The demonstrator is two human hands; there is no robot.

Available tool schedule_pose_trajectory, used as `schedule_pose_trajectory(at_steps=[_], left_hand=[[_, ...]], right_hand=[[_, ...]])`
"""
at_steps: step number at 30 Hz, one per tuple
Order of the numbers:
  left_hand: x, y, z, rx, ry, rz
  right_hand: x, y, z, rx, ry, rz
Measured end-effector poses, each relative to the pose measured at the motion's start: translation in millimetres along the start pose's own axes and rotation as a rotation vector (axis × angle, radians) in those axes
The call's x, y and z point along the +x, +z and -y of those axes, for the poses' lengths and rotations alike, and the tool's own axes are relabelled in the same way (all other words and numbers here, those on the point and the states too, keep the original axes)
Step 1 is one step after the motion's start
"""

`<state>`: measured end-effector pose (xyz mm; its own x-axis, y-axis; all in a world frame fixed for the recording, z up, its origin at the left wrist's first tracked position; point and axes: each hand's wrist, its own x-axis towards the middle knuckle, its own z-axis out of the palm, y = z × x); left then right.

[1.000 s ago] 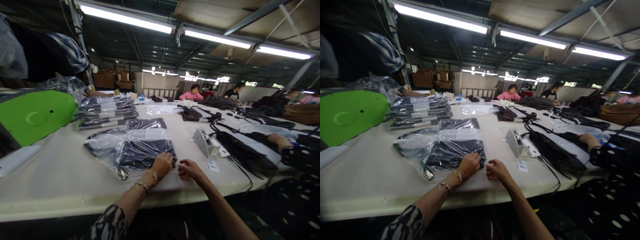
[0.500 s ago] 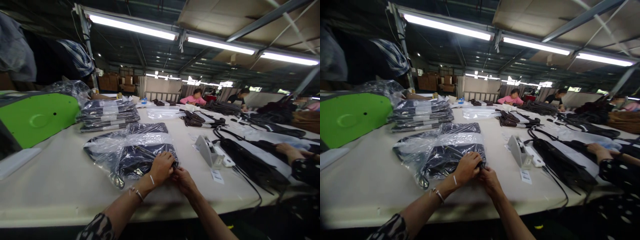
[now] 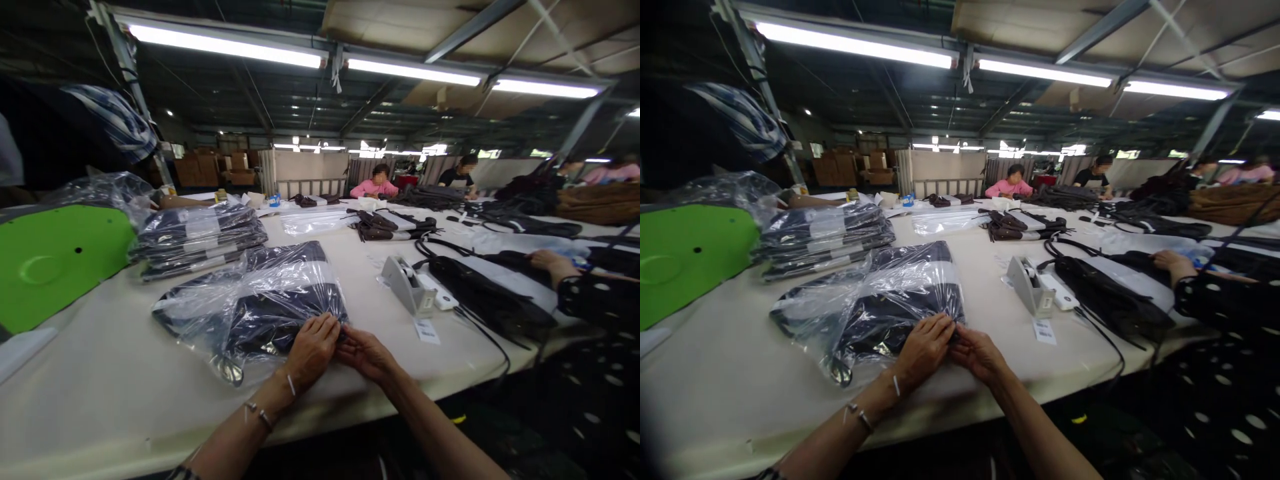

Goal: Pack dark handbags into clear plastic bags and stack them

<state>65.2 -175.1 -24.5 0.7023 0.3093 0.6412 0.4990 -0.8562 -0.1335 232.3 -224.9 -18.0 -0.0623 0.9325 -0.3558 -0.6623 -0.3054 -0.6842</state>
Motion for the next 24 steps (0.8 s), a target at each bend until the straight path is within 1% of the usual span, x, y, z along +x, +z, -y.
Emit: schedule_pose_trajectory(at_steps=[2, 4, 6, 8, 11, 14, 17, 18, 20, 22, 24], left_hand=[[-6, -2.4, -1, 0.045, 0.001, -0.002], [-9, -2.8, -1, 0.086, 0.013, 0.008], [-8, -1.6, 2, 0.123, 0.032, -0.004], [-3, 0.2, 7, 0.138, 0.059, -0.041], [5, 1.0, 17, 0.107, 0.078, -0.086], [11, 0.2, 25, 0.059, 0.06, -0.085], [13, 0.5, 27, 0.027, 0.037, -0.086], [13, 1.1, 26, 0.025, 0.031, -0.087], [12, 2.6, 23, 0.038, 0.021, -0.094], [11, 4.4, 20, 0.061, 0.024, -0.114], [10, 5.8, 17, 0.091, 0.042, -0.136]], right_hand=[[2, 3, 0, -0.019, -0.001, -0.016], [4, 6, 1, -0.024, 0.026, -0.058], [6, 8, 3, -0.02, 0.051, -0.122], [8, 10, 4, -0.024, 0.045, -0.162], [8, 13, 6, -0.047, 0.017, -0.139], [5, 13, 11, -0.059, 0.014, -0.066], [3, 10, 18, -0.057, 0.089, 0.019], [3, 10, 20, -0.064, 0.118, 0.019], [6, 9, 22, -0.081, 0.138, -0.03], [9, 9, 21, -0.088, 0.109, -0.081], [12, 10, 19, -0.091, 0.069, -0.098]])
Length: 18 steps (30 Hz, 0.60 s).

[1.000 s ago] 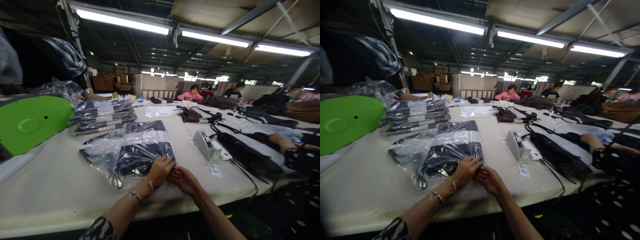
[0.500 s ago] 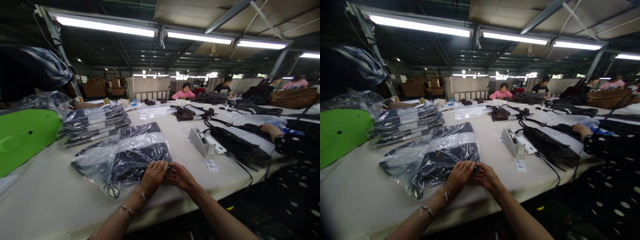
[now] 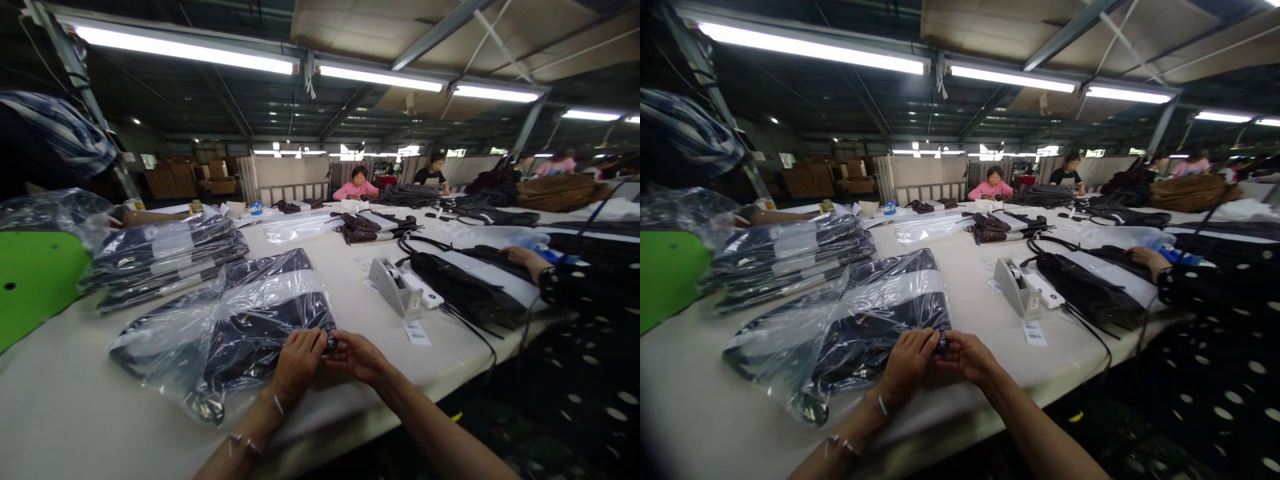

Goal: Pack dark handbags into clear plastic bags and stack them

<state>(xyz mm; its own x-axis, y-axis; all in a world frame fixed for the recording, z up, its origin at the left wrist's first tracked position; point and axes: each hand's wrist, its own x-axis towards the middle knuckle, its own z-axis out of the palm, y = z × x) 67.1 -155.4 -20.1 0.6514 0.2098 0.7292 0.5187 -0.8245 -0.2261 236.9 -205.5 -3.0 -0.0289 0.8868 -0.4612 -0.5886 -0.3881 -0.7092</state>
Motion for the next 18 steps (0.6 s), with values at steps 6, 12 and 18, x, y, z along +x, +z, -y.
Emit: schedule_pose_trajectory(at_steps=[6, 12, 18], left_hand=[[3, 3.6, 0, 0.006, 0.048, -0.029], [7, 7.5, 5, -0.104, 0.006, -0.063], [-1, 14.8, 10, -0.141, -0.028, -0.044]], right_hand=[[5, 0, -1, -0.109, -0.128, 0.036], [11, -7, -13, -0.105, -0.169, 0.068], [0, -45, 39, -0.484, -0.184, 0.078]])
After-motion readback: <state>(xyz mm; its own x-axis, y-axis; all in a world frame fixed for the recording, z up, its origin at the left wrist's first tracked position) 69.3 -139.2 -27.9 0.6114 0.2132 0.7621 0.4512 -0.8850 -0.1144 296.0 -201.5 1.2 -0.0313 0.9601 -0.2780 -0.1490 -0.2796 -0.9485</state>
